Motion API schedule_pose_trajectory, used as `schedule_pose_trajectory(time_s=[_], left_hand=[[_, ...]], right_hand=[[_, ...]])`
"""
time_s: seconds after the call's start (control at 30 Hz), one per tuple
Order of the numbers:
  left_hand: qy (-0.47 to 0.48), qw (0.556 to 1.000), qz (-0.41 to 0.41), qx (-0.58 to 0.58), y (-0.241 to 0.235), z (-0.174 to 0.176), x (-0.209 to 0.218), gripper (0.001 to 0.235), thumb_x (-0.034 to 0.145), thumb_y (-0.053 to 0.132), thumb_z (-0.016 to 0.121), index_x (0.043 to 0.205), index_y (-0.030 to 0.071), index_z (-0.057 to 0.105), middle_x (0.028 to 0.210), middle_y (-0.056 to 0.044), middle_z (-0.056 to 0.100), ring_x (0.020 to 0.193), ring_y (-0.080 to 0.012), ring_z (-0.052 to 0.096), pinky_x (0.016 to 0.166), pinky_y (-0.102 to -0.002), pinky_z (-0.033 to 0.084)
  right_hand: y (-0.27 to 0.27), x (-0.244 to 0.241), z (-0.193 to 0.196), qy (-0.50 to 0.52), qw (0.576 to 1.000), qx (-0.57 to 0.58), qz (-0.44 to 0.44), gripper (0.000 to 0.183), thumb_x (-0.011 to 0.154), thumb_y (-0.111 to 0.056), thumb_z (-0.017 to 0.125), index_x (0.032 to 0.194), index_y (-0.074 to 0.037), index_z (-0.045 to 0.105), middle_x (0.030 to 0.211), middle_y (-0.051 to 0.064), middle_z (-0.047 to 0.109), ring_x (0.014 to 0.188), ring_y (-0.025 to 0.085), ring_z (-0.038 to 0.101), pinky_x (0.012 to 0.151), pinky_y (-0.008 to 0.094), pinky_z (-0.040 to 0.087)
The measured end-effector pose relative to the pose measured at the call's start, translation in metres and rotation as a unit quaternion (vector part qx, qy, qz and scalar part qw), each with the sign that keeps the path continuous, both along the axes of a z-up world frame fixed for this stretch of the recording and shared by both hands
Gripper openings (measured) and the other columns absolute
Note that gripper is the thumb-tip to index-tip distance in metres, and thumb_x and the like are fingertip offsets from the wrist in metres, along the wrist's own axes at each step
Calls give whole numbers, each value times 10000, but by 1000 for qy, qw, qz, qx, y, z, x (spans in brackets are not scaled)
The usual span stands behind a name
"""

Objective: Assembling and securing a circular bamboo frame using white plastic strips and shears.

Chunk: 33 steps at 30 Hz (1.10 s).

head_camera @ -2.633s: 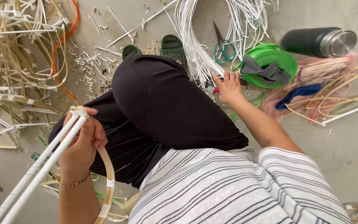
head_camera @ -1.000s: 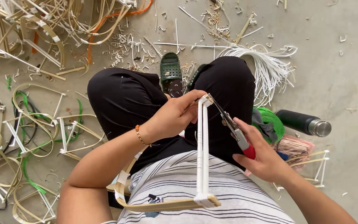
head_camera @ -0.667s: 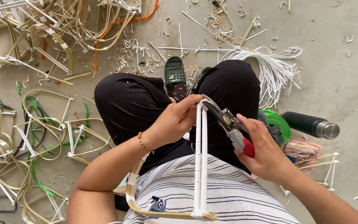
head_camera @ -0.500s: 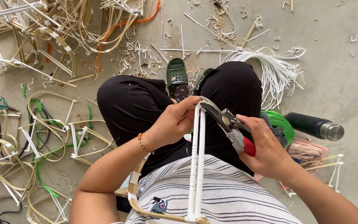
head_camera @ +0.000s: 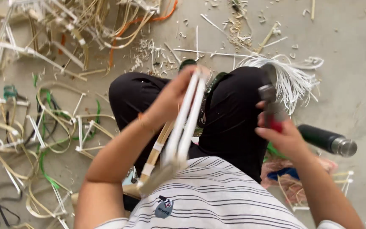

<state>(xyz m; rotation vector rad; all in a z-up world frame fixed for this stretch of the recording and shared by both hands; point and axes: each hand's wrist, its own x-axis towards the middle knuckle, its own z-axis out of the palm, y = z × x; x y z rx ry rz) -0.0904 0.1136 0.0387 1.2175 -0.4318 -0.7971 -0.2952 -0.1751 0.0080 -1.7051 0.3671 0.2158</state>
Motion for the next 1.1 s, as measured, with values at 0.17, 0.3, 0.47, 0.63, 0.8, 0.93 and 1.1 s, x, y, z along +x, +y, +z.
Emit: schedule_pose_trajectory(time_s=[0.17,0.3,0.47,0.63,0.8,0.93,1.1], left_hand=[[118,986,101,-65,12,9,54,331,1081,188,546,1387,62,549,848,-11,631,687,-79,605,581,-231,530],[73,983,161,-57,3,5,73,262,1104,169,527,1325,42,586,834,-33,635,665,-101,599,582,-273,541],[29,976,214,-31,-6,-1,85,119,1090,124,524,1160,54,590,779,-2,584,607,-84,541,520,-274,492],[-180,934,295,87,-9,9,91,150,1129,135,463,1036,54,548,801,1,599,593,-95,530,527,-281,470],[-494,791,329,149,-42,4,82,152,1172,116,471,1028,82,500,818,-34,581,671,-173,570,659,-321,496],[-511,810,269,104,-40,76,27,152,1216,68,497,1348,84,423,1083,-70,587,889,-199,606,833,-322,524],[-537,833,16,136,1,139,-23,526,1118,84,594,1533,68,272,1342,-145,572,1173,-278,604,1035,-352,514]], right_hand=[[-65,12,-123,77,983,64,-155,694,880,-42,678,1537,-80,456,1168,77,585,988,197,582,845,339,501],[-48,11,-221,88,975,-141,-149,590,987,-106,621,1541,-10,443,1261,143,557,1054,270,558,874,399,478],[-89,-13,-284,-64,936,-340,-65,554,1082,-213,536,1558,44,419,1448,202,523,1244,338,554,1021,423,474],[-68,2,-267,-182,863,-472,-7,574,1157,-301,476,1572,87,397,1599,250,492,1396,395,546,1138,444,468],[36,39,50,-251,961,113,-36,838,876,-400,781,1517,-27,391,1310,187,595,692,90,600,590,171,498],[55,53,17,-212,974,26,-75,553,1082,-153,626,1555,-3,382,1124,208,693,717,140,658,664,249,571],[30,59,-8,-253,927,240,-141,473,1150,-115,569,1569,-19,373,1167,217,703,754,157,673,693,281,587]])
